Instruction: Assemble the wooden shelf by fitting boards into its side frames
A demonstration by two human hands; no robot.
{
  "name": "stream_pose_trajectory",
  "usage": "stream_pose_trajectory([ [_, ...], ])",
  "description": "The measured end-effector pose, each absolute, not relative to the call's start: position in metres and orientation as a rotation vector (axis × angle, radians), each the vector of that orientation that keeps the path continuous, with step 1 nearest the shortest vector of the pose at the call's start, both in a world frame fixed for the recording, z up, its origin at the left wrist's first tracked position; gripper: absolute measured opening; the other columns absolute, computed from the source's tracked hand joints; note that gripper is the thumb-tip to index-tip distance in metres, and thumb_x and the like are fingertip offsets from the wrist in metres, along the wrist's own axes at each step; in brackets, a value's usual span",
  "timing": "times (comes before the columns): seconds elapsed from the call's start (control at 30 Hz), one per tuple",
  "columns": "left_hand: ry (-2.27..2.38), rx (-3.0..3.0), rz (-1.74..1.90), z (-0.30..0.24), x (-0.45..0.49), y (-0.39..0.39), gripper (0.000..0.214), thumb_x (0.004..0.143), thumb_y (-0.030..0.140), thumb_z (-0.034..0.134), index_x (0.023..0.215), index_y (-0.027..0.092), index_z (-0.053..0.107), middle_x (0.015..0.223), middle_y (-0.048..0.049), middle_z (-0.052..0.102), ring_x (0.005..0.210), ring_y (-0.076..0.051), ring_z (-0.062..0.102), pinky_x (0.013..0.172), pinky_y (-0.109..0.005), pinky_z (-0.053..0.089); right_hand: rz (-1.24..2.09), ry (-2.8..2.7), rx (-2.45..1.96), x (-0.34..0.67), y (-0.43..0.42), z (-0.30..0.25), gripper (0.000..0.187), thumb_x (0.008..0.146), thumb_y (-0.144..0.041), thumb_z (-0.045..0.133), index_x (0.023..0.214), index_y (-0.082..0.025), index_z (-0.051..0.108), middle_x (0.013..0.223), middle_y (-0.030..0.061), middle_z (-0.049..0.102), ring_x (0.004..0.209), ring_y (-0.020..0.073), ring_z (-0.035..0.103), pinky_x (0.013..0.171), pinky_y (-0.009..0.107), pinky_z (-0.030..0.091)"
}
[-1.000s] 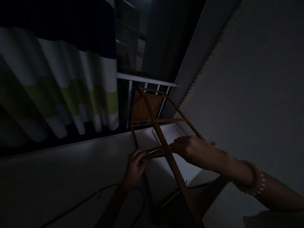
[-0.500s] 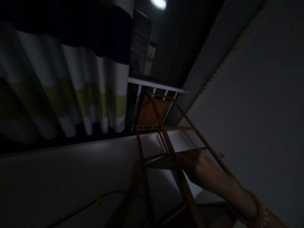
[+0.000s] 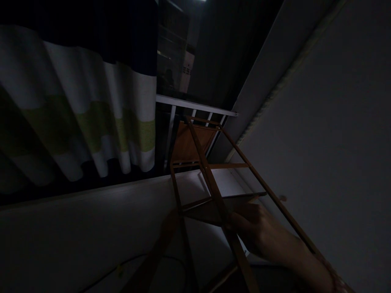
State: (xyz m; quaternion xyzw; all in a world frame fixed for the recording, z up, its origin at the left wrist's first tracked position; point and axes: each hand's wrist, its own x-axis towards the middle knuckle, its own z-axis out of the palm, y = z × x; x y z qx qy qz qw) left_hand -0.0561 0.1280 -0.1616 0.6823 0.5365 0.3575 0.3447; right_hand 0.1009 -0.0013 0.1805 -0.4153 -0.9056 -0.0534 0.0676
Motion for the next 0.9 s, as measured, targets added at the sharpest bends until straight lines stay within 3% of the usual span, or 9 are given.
stream_pose_trajectory([
  [0.2,1.421,1.7,0.908,-0.169,-0.053,0.133,0.028,0.085,0.03,0.038,0.099,0.012,0.054,0.101,-0.0089,0.057,0.095,-0.018,0.054,0.086,-0.039,0.042,-0.14,-2.768,-1.244,0.1,-0.004,0.184,0.022,0.085,-0.007,0.032,0.078,-0.014,0.052,0.061,0.0027,0.051,0.055,0.0117,0.042,0.05,0.027,0.028],
  [0.43,1.453,1.653,0.954,-0.181,-0.054,0.132,0.022,0.078,0.032,0.041,0.072,0.017,0.056,0.08,-0.0075,0.06,0.084,-0.024,0.056,0.084,-0.04,0.041,-0.087,-2.759,-1.318,0.098,-0.009,0.188,0.025,0.087,-0.009,0.029,0.077,-0.013,0.051,0.06,0.0027,0.05,0.052,0.0111,0.038,0.048,0.026,0.027],
  [0.5,1.463,1.641,1.03,-0.175,-0.057,0.133,0.021,0.074,0.036,0.047,0.078,0.016,0.053,0.086,-0.0103,0.057,0.092,-0.027,0.053,0.087,-0.043,0.039,-0.074,-2.759,-1.316,0.097,-0.008,0.188,0.024,0.087,-0.01,0.03,0.077,-0.013,0.051,0.059,0.0026,0.05,0.052,0.0112,0.038,0.048,0.026,0.027],
  [0.6,1.398,1.652,1.172,-0.153,-0.06,0.136,0.047,0.069,0.042,0.055,0.104,0.013,0.043,0.107,-0.0152,0.048,0.106,-0.029,0.045,0.092,-0.044,0.037,-0.055,-2.757,-1.315,0.095,-0.004,0.189,0.025,0.088,-0.011,0.029,0.075,-0.013,0.05,0.059,0.0022,0.049,0.051,0.0108,0.037,0.048,0.026,0.026],
  [0.67,1.239,1.723,1.217,-0.13,-0.058,0.137,0.058,0.07,0.041,0.057,0.117,0.016,0.034,0.118,-0.013,0.044,0.109,-0.025,0.044,0.093,-0.04,0.038,-0.042,-2.747,-1.322,0.095,-0.002,0.189,0.024,0.088,-0.011,0.03,0.075,-0.013,0.05,0.059,0.0019,0.048,0.051,0.0105,0.037,0.048,0.026,0.025],
  [0.8,0.859,1.898,1.213,-0.075,-0.046,0.134,0.048,0.076,0.035,0.054,0.12,0.022,0.037,0.121,-0.0089,0.047,0.103,-0.022,0.052,0.086,-0.037,0.046,-0.074,-2.694,-1.318,0.1,-0.001,0.185,0.016,0.087,-0.013,0.035,0.082,-0.012,0.05,0.059,0.0013,0.048,0.052,0.0108,0.038,0.049,0.025,0.026],
  [0.9,0.661,1.945,1.272,-0.047,-0.035,0.129,0.037,0.08,0.031,0.049,0.115,0.022,0.044,0.104,-0.0064,0.06,0.088,-0.017,0.06,0.074,-0.029,0.052,-0.145,-2.658,-1.307,0.104,-0.003,0.183,0.013,0.087,-0.014,0.037,0.089,-0.011,0.05,0.058,0.0013,0.049,0.052,0.0114,0.038,0.049,0.026,0.027],
])
